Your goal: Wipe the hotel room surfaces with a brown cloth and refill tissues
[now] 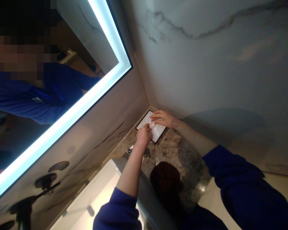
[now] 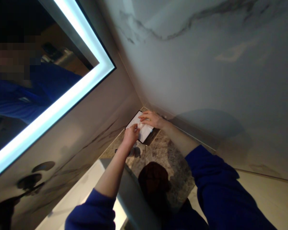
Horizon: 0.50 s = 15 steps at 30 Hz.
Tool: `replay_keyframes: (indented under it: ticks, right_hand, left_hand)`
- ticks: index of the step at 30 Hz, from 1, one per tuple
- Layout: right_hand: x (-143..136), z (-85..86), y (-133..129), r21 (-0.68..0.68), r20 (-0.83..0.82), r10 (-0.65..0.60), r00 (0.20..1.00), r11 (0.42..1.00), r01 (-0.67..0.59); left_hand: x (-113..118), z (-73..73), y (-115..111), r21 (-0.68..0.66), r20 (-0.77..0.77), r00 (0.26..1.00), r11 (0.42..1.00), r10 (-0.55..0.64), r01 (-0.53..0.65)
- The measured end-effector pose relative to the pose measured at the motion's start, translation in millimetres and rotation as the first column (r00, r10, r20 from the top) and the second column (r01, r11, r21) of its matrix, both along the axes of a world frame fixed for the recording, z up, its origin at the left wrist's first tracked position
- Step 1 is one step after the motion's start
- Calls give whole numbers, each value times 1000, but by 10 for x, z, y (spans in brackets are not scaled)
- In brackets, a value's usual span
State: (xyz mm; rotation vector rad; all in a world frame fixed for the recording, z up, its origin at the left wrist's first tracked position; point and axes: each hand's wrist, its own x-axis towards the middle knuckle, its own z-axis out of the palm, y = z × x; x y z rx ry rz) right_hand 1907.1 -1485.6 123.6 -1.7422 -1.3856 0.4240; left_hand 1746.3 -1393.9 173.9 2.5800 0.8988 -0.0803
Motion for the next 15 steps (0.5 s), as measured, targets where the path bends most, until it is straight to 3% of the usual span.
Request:
replay_keyframes:
  ticks: [4, 10, 15]
  right_hand:
    - [125, -116, -45, 101, 48, -85, 995, 992, 80]
    - [137, -172, 18, -48, 147, 4, 989, 999, 3]
    - [113, -192, 95, -90, 177, -6, 984, 996, 22]
  left_hand:
    - [-49, 51, -17, -28, 45, 999, 1000, 16, -14]
    - [-8, 106, -13, 67, 140, 989, 997, -53, 44]
    - [134, 92, 10, 32, 31, 997, 997, 69, -70]
